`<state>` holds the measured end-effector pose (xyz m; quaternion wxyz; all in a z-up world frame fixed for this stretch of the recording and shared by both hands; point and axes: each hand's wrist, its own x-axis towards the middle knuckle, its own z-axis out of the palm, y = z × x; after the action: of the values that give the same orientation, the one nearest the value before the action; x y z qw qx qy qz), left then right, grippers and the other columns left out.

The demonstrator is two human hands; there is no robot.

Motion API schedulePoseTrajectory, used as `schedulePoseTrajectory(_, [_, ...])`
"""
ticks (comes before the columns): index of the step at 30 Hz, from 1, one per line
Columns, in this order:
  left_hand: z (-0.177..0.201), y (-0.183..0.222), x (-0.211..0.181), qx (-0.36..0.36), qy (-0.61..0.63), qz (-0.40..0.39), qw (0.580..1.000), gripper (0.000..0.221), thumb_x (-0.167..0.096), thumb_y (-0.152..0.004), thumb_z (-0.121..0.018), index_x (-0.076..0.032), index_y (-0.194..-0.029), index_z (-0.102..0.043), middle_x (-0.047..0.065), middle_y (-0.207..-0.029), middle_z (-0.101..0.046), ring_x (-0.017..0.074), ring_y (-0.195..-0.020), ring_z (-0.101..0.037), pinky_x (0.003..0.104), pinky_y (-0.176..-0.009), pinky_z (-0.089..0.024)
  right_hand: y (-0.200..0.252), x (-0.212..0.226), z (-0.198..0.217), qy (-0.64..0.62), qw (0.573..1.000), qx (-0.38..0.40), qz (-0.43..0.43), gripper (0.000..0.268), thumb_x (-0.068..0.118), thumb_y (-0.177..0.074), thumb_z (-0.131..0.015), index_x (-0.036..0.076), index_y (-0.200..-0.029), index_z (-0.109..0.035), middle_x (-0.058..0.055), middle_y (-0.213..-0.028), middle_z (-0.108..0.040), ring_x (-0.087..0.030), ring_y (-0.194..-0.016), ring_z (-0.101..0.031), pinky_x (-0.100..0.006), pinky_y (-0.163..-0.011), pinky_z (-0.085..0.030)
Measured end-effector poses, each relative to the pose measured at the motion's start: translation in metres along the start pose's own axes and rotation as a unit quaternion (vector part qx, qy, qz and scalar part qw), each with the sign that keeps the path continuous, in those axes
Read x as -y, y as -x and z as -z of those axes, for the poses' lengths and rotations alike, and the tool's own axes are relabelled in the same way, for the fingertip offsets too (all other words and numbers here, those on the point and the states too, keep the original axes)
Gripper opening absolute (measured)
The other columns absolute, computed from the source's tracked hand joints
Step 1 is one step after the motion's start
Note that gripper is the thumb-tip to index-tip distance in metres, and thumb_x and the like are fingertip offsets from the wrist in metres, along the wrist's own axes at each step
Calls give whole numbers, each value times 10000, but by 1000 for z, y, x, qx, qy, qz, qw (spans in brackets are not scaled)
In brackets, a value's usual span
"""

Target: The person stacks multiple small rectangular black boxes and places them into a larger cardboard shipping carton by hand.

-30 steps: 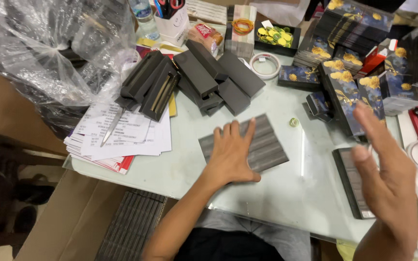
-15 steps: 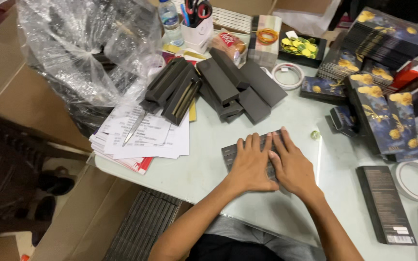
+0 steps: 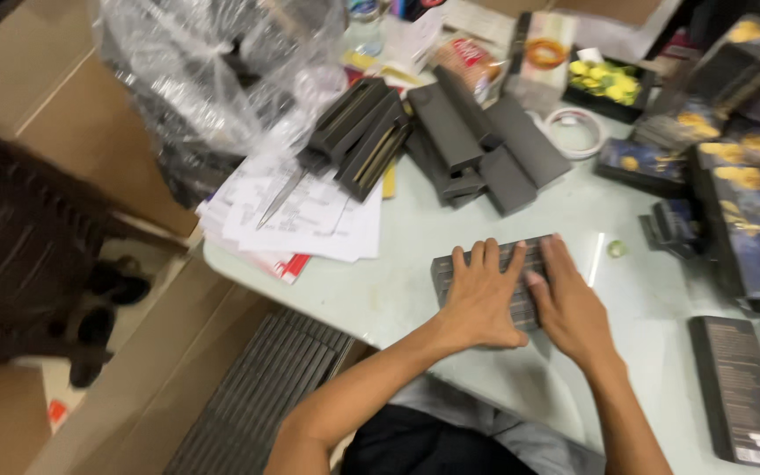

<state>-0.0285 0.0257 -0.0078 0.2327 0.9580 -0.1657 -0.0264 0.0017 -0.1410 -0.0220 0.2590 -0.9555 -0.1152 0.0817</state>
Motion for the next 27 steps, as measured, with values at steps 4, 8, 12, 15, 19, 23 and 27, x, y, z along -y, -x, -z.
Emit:
schedulePoseTrajectory(4, [21, 43, 34, -53, -118, 123, 984, 1423, -791, -395, -792, -111, -1556, -329, 250, -1321, -493, 409, -1198, -477, 630, -1032, -309, 22, -3, -4, -102, 990, -80, 63, 605, 357, -1045, -452, -45, -1492, -395, -223, -1671, -309, -371, -1519, -312, -461, -1206, -237])
schedulePoseTrajectory(8, [136, 149, 87, -23, 76, 231, 970, 1294, -587, -556, -854, -162, -1602, -223, 278, -1377, -439, 489, -1222, -475, 595, -1011, -380, 43, 60, -9, -190, 950, -122, 217, 554, 227, -1159, -389, -81, -1602, -265, -365, -1553, -410, -486, -1356, -516, -531, -1101, -414])
schedulePoseTrajectory(12, [176, 243, 150, -102, 43, 314, 943, 1319, -609, -667, -856, -122, -1613, -77, 352, -1582, -266, 484, -1436, -314, 712, -1091, -295, 31, 118, -55, -185, 943, -35, 273, 607, 158, -1086, -501, -86, -1588, -262, -304, -1577, -404, -451, -1397, -503, -525, -1142, -421])
schedulePoseTrajectory(15, [167, 282, 186, 8, 129, 448, 884, 1293, -469, -676, -817, -186, -1658, -24, 297, -1613, -175, 458, -1501, -160, 665, -1138, -168, 21, 151, -86, -90, 950, 24, 299, 648, 165, -1060, -509, -83, -1575, -205, -364, -1586, -329, -501, -1457, -378, -580, -1184, -324])
schedulePoseTrajectory(19, [70, 309, 267, 123, 170, 498, 841, 1333, -529, -646, -808, -204, -1665, -15, 280, -1631, -163, 434, -1519, -167, 675, -1178, -157, 7, 164, -122, -55, 950, 51, 304, 662, 161, -1067, -511, -136, -1561, -186, -404, -1600, -262, -549, -1502, -260, -601, -1250, -232])
schedulePoseTrajectory(23, [-60, 326, 327, 191, 197, 539, 796, 1326, -655, -659, -760, -205, -1670, -28, 289, -1624, -181, 436, -1505, -211, 631, -1179, -211, 8, 165, -157, 40, 960, 74, 266, 620, 276, -1080, -444, -117, -1531, -283, -380, -1604, -276, -543, -1488, -266, -656, -1188, -226])
schedulePoseTrajectory(27, [-166, 350, 381, 158, 101, 624, 759, 1402, -774, -635, -765, -162, -1670, -44, 250, -1455, -364, 448, -1332, -361, 629, -1078, -289, 3, 159, -171, 120, 928, 5, 353, 542, 300, -1125, -396, -122, -1464, -420, -407, -1464, -406, -572, -1419, -386, -717, -1095, -337])
